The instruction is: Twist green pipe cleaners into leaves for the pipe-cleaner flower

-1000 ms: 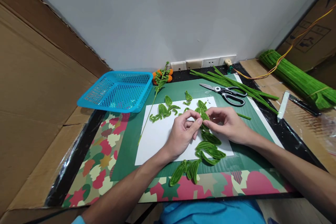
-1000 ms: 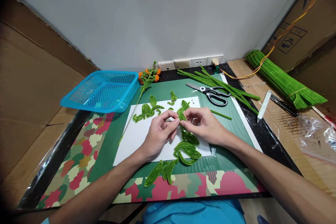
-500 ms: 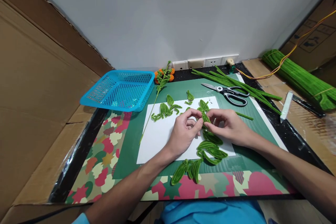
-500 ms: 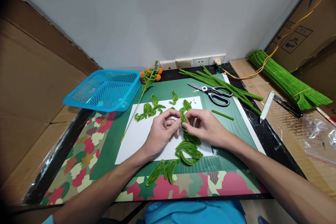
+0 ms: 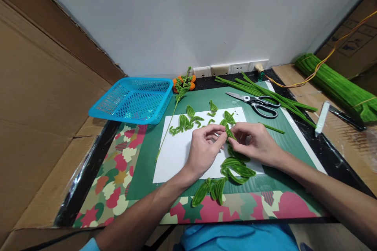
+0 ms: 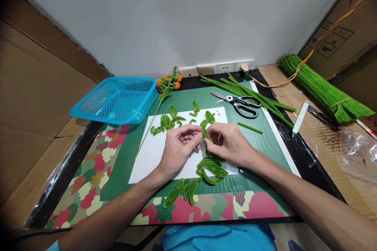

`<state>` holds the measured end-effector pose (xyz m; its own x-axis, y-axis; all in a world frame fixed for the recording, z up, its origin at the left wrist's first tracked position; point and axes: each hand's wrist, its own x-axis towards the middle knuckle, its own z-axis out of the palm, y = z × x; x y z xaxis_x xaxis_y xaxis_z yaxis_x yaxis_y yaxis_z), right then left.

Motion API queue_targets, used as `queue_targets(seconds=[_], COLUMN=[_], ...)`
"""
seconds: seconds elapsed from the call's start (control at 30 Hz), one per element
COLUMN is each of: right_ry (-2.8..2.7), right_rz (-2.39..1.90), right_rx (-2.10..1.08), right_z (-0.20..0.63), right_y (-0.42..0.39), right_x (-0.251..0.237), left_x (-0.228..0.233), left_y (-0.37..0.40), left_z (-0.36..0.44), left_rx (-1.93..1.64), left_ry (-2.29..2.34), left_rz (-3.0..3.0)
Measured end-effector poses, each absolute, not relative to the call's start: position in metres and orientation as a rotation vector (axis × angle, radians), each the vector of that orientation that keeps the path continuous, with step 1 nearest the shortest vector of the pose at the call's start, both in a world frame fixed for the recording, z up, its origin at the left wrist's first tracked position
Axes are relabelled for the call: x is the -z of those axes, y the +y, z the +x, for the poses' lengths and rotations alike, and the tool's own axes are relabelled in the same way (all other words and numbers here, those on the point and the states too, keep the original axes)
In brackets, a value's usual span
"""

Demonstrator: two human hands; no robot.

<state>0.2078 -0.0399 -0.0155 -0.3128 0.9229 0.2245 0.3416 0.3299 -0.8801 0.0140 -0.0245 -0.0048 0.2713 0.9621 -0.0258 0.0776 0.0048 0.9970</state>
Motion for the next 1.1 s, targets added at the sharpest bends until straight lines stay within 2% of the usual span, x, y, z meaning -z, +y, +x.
queue_targets(seconds=[0.8,1.1], right_ry=[-1.869,-1.508], right_rz=[-1.127,-1.187], right_rx=[-0.834,-0.981], right_z=[0.2031,0.2069], right_y=[-0.0442,-0.0398], right_x=[0.0192,0.0115], left_x=[0.0043,0.005], left_y=[-0.0253,-0.0232], left_z=[0.0138,0.0126], left_rx=[-0.975,-0.949], left_ry=[1.142,1.016], left_rz=[1.31,1.231])
